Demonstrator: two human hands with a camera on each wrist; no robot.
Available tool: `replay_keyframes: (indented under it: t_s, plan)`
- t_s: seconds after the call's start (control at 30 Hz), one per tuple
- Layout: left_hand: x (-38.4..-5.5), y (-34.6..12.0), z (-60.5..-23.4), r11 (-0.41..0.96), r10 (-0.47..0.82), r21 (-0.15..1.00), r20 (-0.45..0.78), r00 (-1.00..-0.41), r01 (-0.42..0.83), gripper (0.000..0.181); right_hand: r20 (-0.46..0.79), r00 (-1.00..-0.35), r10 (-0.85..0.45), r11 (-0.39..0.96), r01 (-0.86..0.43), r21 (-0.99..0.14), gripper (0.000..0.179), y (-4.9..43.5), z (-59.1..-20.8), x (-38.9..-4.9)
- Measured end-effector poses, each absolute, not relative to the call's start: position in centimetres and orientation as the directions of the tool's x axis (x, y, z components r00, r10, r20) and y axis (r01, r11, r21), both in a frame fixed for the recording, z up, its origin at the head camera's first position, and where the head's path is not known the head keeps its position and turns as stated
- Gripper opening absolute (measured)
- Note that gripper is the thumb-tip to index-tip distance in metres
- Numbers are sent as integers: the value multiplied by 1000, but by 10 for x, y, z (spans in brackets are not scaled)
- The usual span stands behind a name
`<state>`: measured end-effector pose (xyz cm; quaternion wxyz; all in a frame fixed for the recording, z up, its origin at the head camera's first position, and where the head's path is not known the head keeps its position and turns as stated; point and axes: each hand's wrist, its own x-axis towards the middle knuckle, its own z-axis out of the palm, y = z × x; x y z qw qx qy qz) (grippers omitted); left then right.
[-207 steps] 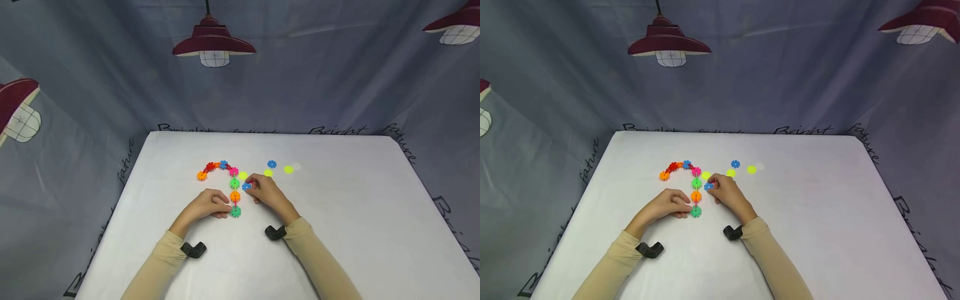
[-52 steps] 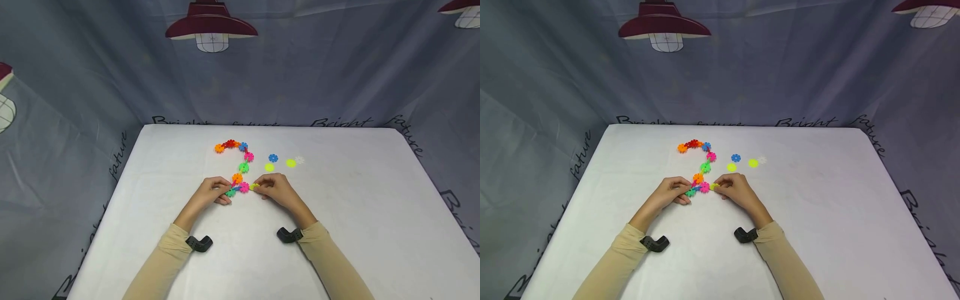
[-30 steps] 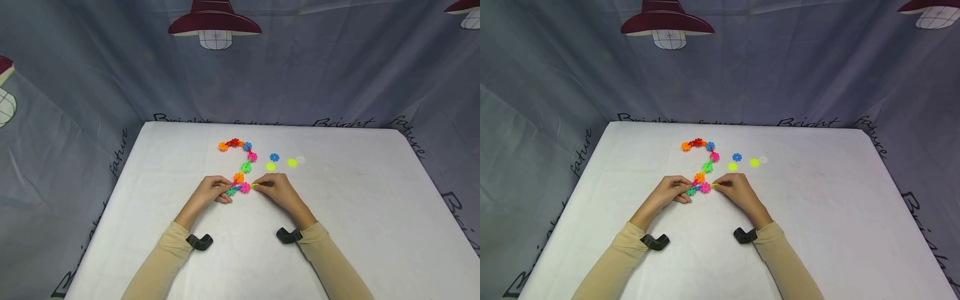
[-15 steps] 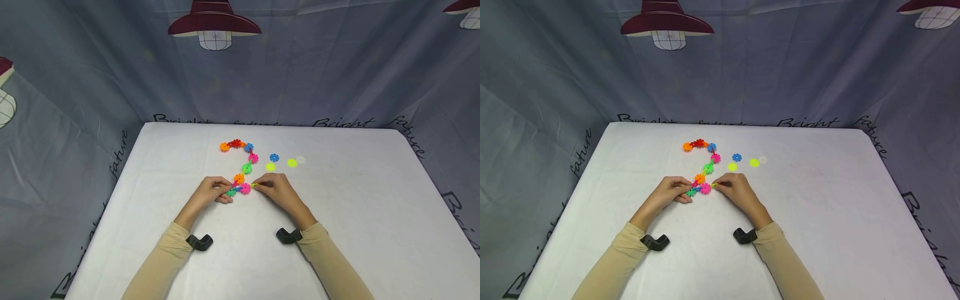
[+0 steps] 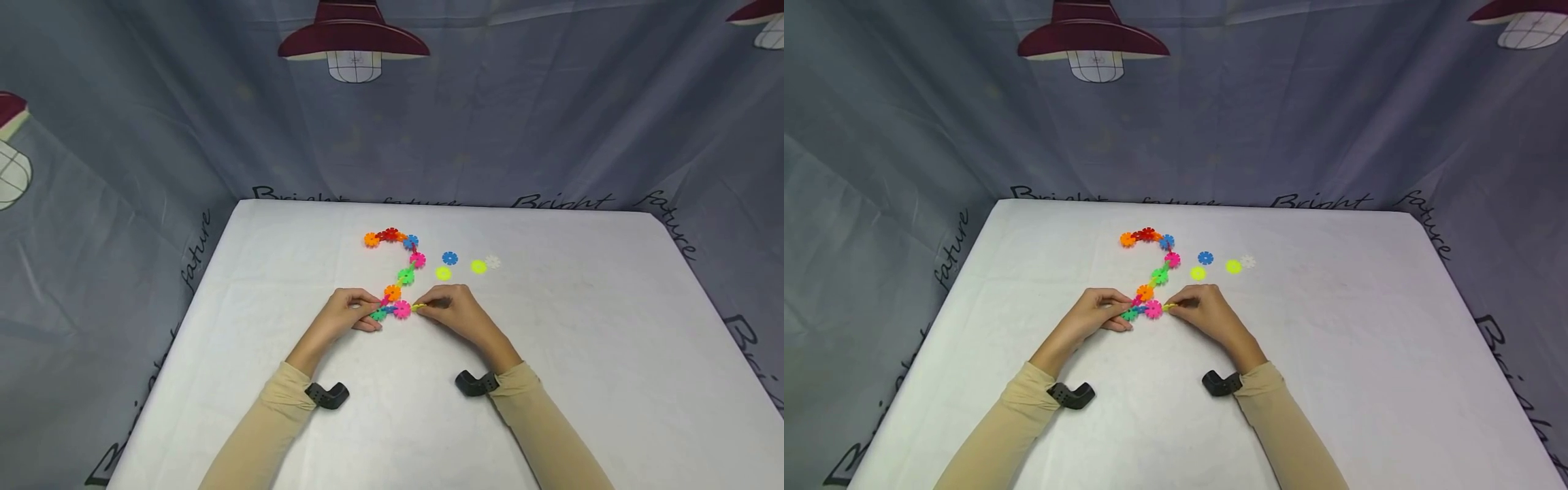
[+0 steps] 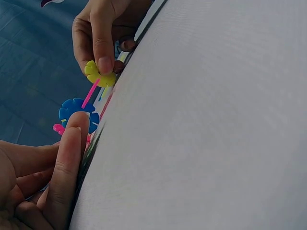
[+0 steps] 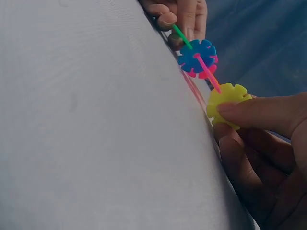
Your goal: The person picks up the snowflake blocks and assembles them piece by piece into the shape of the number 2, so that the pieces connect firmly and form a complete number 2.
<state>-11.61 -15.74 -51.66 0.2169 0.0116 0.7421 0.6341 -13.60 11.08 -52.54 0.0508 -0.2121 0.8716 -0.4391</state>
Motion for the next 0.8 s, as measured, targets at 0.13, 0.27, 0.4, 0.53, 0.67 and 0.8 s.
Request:
replay_keyframes:
  t_s: [0.13, 0.27, 0.4, 0.53, 0.67, 0.8]
  plan:
    - [-116, -157, -516, 190, 295, 949, -301, -907, -253, 24, 95, -901, -424, 524, -329, -786, 12, 109, -526, -135]
    - [-115, -157, -515, 193, 297, 949, -300, -906, -251, 23, 110, -893, -435, 527, -353, -773, 13, 107, -526, -133]
    - [-116, -158, -515, 190, 299, 950, -295, -908, -246, 23, 155, -884, -441, 521, -393, -758, 13, 105, -526, -132]
    - [-116, -159, -516, 181, 298, 953, -287, -910, -241, 24, 191, -876, -442, 514, -422, -747, 13, 103, -526, -131]
    - [-116, -159, -517, 185, 289, 952, -292, -912, -246, 22, 202, -876, -437, 514, -427, -744, 11, 102, -525, -130]
    - [-116, -157, -517, 193, 278, 949, -297, -913, -250, 21, 197, -876, -440, 514, -426, -744, 11, 102, -525, -131]
